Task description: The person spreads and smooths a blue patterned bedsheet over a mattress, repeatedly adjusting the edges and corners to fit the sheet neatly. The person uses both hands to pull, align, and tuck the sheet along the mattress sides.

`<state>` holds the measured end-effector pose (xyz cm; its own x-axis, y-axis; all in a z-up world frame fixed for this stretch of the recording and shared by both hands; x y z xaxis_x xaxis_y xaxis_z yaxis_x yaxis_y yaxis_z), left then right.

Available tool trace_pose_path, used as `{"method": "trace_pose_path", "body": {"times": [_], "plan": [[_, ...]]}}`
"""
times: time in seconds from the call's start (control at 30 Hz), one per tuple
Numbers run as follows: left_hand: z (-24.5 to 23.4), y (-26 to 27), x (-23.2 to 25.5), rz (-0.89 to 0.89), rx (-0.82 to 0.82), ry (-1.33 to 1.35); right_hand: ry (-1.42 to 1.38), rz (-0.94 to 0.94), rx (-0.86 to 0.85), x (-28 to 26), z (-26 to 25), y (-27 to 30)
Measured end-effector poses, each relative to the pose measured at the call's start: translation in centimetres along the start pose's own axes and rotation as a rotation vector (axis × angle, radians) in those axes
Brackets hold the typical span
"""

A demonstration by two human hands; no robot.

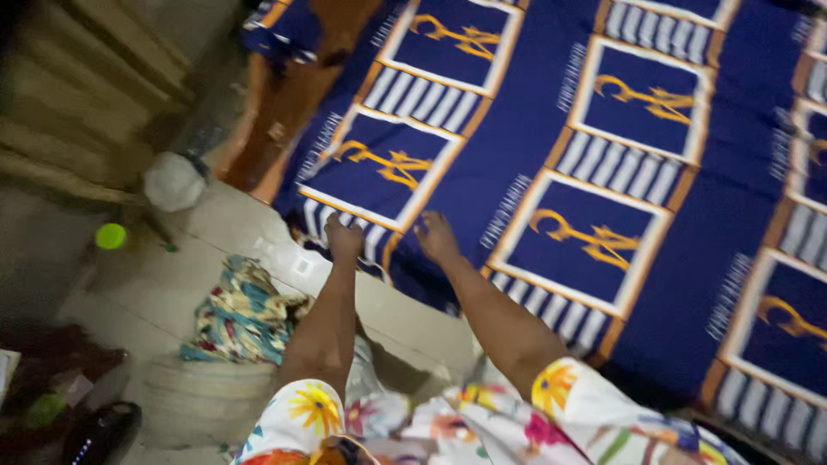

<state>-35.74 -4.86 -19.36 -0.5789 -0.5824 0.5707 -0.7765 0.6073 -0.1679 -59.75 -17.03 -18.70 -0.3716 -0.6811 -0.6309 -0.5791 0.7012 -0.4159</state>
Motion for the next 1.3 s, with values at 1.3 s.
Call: {"method": "trace_pose_path", "body": {"times": [1.3], "plan": [[7.1,73.3,53.3,0.499,-0.466,0.179,-0.041,0.525,0.396,12.7,-67.9,54.8]]}}
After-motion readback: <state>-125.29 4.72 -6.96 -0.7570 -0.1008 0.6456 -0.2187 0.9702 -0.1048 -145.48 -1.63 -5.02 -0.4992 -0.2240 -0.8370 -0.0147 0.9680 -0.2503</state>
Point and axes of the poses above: each hand's wrist, its own y-axis away from the middle knuckle, its own z-axis out of the palm, x = y × z, the point moved 9 cm from there along -y, towards the middle knuckle, and after that the axes turned 6 degrees about -y, right-handed, at the moved point
